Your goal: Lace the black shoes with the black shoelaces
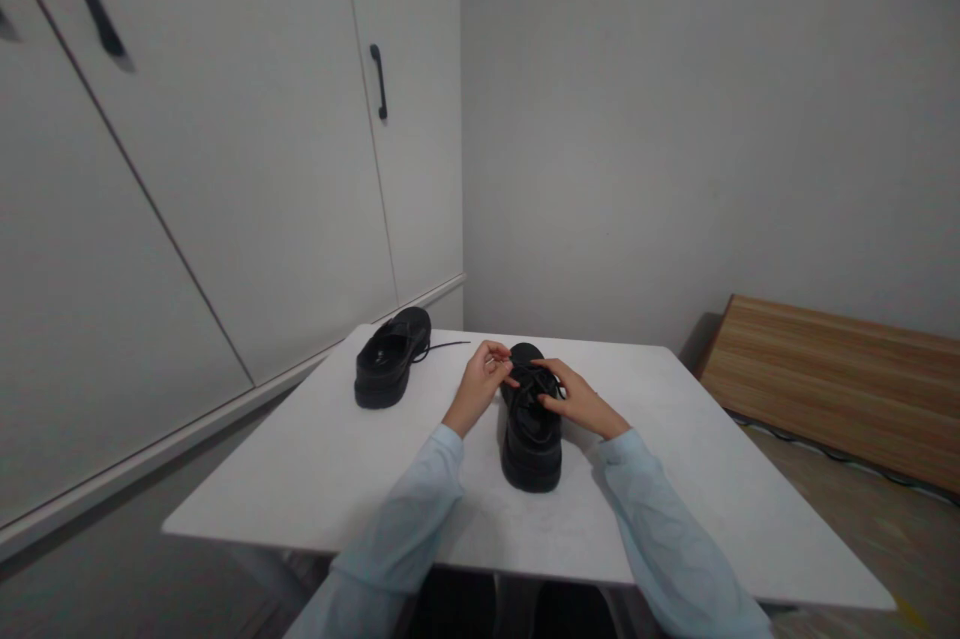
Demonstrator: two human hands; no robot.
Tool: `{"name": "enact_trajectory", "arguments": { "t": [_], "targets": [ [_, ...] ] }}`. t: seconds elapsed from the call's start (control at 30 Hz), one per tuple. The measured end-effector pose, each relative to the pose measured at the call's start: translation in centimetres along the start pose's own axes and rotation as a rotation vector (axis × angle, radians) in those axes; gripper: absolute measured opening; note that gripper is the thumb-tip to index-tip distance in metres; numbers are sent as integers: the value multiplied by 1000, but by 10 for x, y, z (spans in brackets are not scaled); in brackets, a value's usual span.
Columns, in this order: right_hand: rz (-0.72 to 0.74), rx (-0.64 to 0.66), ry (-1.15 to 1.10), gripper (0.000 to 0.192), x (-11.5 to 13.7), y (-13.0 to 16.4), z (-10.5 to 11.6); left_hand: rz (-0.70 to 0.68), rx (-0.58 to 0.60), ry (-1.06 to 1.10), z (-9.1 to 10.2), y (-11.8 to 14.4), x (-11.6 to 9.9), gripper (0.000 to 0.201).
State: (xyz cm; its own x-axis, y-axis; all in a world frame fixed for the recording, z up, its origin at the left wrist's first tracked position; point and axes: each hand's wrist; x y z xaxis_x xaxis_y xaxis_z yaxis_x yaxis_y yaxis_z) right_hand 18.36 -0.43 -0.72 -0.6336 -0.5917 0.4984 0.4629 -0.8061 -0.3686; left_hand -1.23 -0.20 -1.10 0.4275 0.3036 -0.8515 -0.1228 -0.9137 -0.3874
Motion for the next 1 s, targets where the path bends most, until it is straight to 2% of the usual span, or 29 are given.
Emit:
{"name": "enact_trajectory", "arguments": {
  "t": [0.1, 0.27, 0.43, 0.77, 0.9, 1.0],
  "targets": [
    [3, 0, 4, 52, 0, 0, 0, -8, -9, -122, 3, -1, 1, 19],
    [5, -3, -1, 52, -2, -1, -1, -147, -28, -397, 4, -1, -3, 7],
    [-4, -5, -11, 52, -2, -1, -1, -237, -28, -574, 4, 1, -6, 7],
    [7, -24, -7, 52, -3, -1, -2, -395, 8, -733, 4, 3, -6, 8],
    [34, -51, 23, 51, -4, -1, -3, -384, -12, -821, 4, 3, -7, 6],
    [21, -99, 48, 48, -3, -1, -3, -337, 21, -739, 3, 4, -10, 8]
  ]
}}
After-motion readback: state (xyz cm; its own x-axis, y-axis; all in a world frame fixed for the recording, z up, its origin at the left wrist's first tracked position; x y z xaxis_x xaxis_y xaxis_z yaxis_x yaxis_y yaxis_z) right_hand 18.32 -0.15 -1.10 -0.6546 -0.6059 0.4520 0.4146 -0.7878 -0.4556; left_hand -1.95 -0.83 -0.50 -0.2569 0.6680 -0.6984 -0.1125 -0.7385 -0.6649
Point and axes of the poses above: each hand's wrist, its own y-axis away from the middle knuckle, its own z-axis out of the back of the hand, x = y × z, and after that the axes turned 15 degrees about y, right-handed
